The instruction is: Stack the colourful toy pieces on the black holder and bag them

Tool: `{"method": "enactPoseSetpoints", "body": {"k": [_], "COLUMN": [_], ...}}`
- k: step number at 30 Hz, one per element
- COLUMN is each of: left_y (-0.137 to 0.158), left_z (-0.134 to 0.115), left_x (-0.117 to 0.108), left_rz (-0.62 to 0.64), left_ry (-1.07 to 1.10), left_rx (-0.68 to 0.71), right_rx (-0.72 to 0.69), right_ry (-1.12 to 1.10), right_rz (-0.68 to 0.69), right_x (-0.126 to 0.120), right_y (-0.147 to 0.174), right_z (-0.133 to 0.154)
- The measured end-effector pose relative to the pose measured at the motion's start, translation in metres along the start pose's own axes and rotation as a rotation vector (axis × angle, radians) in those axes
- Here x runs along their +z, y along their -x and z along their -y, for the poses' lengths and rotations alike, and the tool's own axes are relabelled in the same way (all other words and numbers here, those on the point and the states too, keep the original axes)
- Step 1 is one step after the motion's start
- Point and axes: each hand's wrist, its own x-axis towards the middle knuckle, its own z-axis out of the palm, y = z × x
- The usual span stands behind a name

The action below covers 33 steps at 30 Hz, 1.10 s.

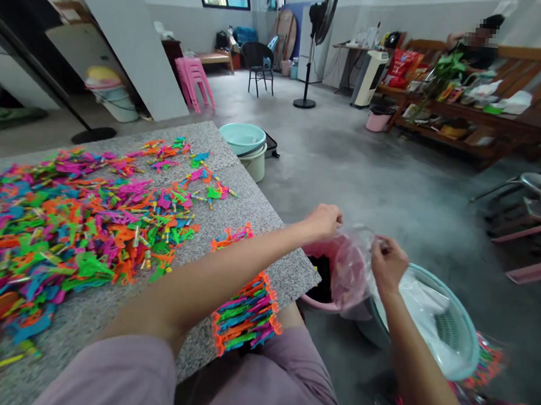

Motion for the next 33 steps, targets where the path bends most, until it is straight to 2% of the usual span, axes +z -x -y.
{"method": "enactPoseSetpoints", "body": {"k": [4,7,9,12,14,16,18,20,21,23,25,27,29,30,31,33], "left_y": [-0.016,-0.014,-0.008,0.002,0.007,0.012,0.021,0.04,0.053,0.084,0.116,0.142,0.158,0.161,0.161,0.158], "left_z": [-0.008,-0.02,-0.031,-0.044,-0.043,-0.031,-0.011,0.011,0.022,0.045,0.068,0.094,0.12,0.131,0.142,0.159], "left_x": [0.025,0.037,0.041,0.036,0.02,-0.007,-0.042,-0.075,-0.087,-0.104,-0.114,-0.121,-0.128,-0.131,-0.134,-0.136], "left_rz": [0.097,0.173,0.193,0.142,0.055,-0.091,-0.293,-0.482,-0.548,-0.627,-0.677,-0.747,-0.835,-0.877,-0.913,-0.959], "left_ry": [0.058,0.136,0.209,0.325,0.388,0.444,0.494,0.52,0.521,0.497,0.453,0.414,0.405,0.412,0.425,0.453], "left_rx": [-0.07,-0.052,-0.008,0.062,0.074,0.047,0.007,-0.006,-0.006,-0.001,-0.01,-0.044,-0.092,-0.115,-0.134,-0.162], "right_rx": [0.008,0.027,-0.002,-0.067,-0.129,-0.233,-0.345,-0.379,-0.334,-0.106,0.154,0.272,0.227,0.176,0.108,-0.034], "right_ry": [0.02,-0.112,-0.071,0.03,-0.059,-0.186,-0.235,-0.264,-0.314,-0.552,-0.885,-1.17,-1.298,-1.293,-1.238,-1.056], "right_rz": [-0.287,-0.29,-0.248,-0.246,-0.185,-0.061,0.052,0.12,0.146,0.228,0.403,0.609,0.781,0.82,0.808,0.695], "right_x": [-0.062,-0.092,-0.092,-0.073,-0.056,-0.039,-0.02,0.005,0.019,0.047,0.069,0.081,0.089,0.093,0.099,0.116], "right_y": [-0.003,-0.003,-0.004,-0.013,-0.022,-0.033,-0.042,-0.051,-0.055,-0.059,-0.058,-0.049,-0.035,-0.026,-0.017,0.0], "right_z": [0.003,0.012,0.021,0.044,0.066,0.09,0.11,0.126,0.133,0.15,0.17,0.192,0.213,0.222,0.229,0.238]}}
